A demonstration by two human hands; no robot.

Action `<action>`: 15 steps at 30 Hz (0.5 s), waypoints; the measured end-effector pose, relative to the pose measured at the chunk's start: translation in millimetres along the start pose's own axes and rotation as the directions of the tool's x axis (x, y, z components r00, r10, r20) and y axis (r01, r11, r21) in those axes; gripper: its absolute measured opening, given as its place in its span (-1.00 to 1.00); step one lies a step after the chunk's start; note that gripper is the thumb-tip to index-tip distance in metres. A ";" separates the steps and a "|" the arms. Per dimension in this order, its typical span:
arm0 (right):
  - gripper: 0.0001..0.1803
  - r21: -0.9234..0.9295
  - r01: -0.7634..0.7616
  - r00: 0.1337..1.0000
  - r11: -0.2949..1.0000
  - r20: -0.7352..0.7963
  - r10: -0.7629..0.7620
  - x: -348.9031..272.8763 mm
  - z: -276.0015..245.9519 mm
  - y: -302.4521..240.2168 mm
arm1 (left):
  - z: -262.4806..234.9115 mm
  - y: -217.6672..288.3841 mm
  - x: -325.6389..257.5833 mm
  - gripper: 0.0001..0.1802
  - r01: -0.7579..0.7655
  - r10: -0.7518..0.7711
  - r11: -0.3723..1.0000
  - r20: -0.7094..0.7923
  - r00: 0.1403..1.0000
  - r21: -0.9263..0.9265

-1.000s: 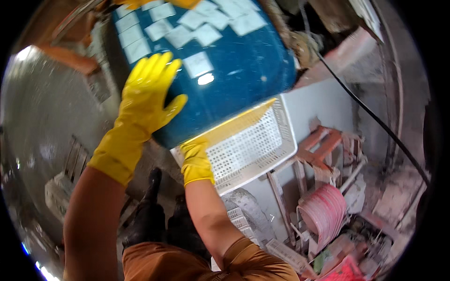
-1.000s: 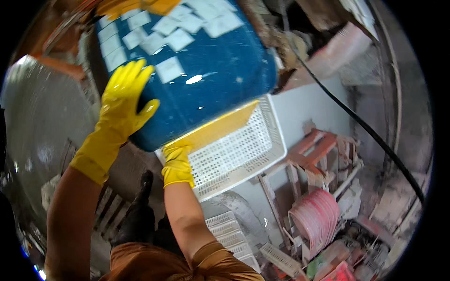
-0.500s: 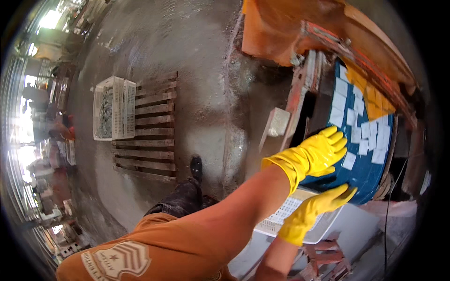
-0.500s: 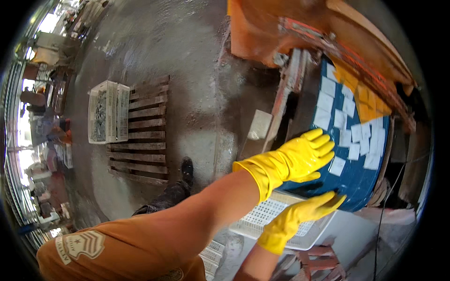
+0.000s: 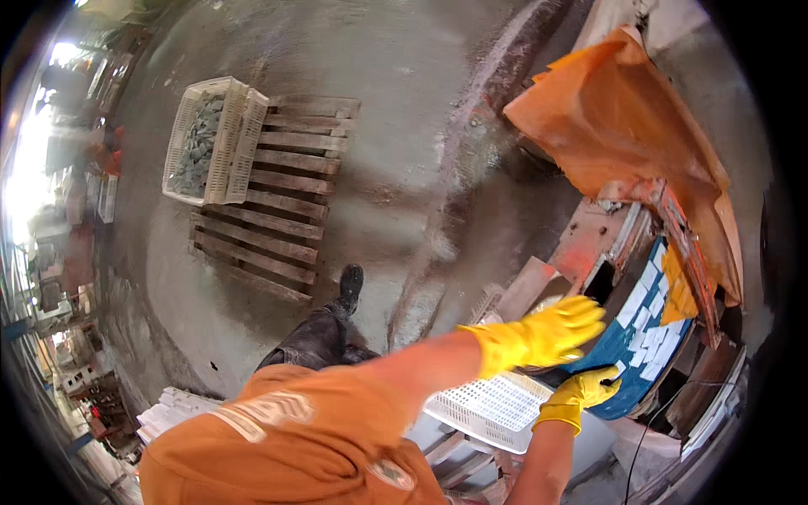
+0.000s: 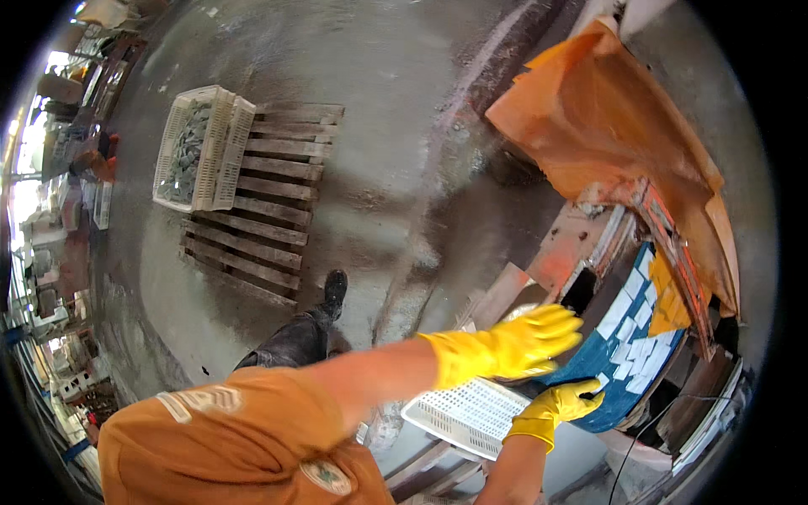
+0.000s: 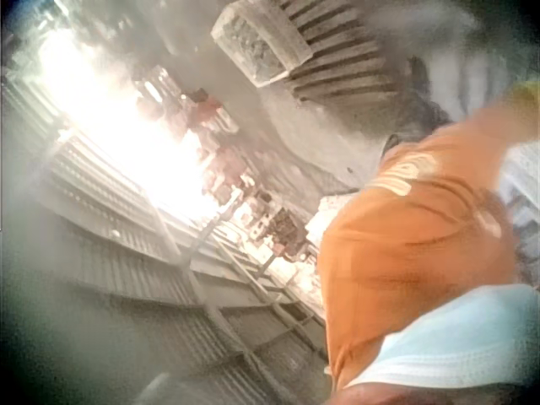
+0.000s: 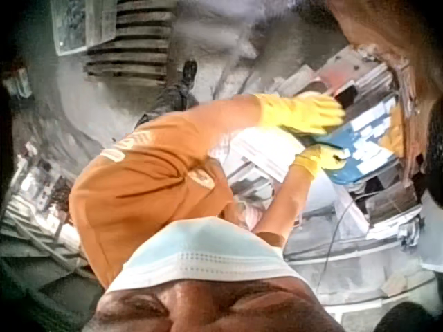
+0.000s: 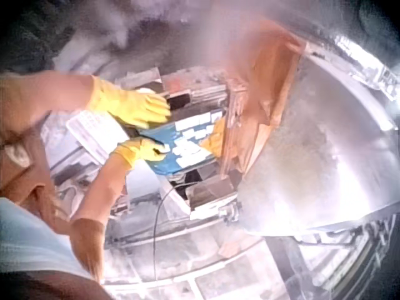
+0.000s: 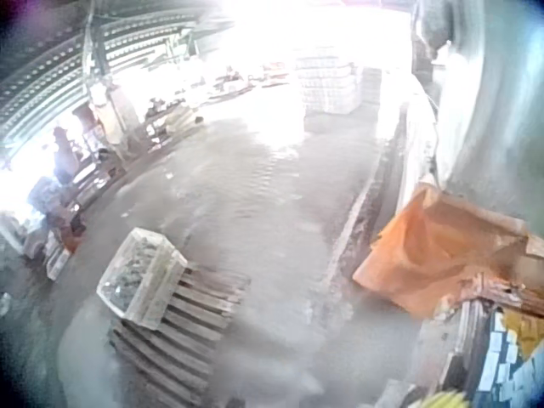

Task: The person sorts small square tiles from a conveyor belt into white plastic crates. They wear yellow gloves and repeatedly pick tiles from the moving belt, placing them into the crates below. The person also moves a full crate to a pallet and retrieves an empty one to continue the process.

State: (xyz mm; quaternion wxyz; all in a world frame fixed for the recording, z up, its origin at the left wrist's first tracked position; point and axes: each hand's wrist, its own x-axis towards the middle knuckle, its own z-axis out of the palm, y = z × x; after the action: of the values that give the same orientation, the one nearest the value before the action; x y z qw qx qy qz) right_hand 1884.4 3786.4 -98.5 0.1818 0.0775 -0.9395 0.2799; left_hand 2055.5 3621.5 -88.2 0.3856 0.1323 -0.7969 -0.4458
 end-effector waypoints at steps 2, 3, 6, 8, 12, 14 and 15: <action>-0.31 -0.044 0.080 0.996 0.996 -0.031 -0.081 -0.4 2.3 -3.9 | -75.8 -30.2 -80.7 -0.20 0.049 -0.062 0.991 0.106 0.992 0.121; -0.31 -0.039 0.059 0.998 0.998 -0.034 -0.060 -3.7 4.8 -9.3 | -127.8 -33.6 -118.0 -0.21 0.182 -0.246 0.948 0.235 0.940 0.261; -0.34 -0.040 0.057 0.994 0.998 -0.096 -0.061 -2.2 7.6 10.5 | -294.8 -22.4 -275.0 -0.36 0.513 -0.831 0.491 0.201 0.519 0.704; -0.36 -0.068 0.048 0.989 0.996 -0.136 -0.057 2.8 8.0 17.7 | -418.1 45.6 -306.9 -0.56 0.544 -0.997 -0.043 -0.073 0.034 0.838; -0.37 0.011 0.086 0.992 0.996 -0.096 -0.085 2.3 7.9 2.3 | -548.0 150.6 -492.9 -0.47 0.388 -0.689 -0.724 -0.568 -0.450 0.571; -0.46 0.013 0.082 0.991 0.997 -0.104 -0.080 -10.6 -3.2 -25.5 | -569.8 181.3 -486.2 -0.34 0.473 -0.589 -0.801 -0.625 -0.513 0.367; -0.49 -0.053 0.117 0.989 0.992 -0.084 -0.121 -0.8 2.9 -3.0 | -577.0 187.8 -483.9 -0.29 0.495 -0.593 -0.795 -0.621 -0.513 0.350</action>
State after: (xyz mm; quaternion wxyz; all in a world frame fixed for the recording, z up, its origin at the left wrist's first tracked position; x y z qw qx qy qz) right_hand 1885.0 3782.4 -99.6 0.2408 0.1170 -0.9307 0.2492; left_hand 2826.2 3645.3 0.2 -0.3674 0.8510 -0.3297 -0.1790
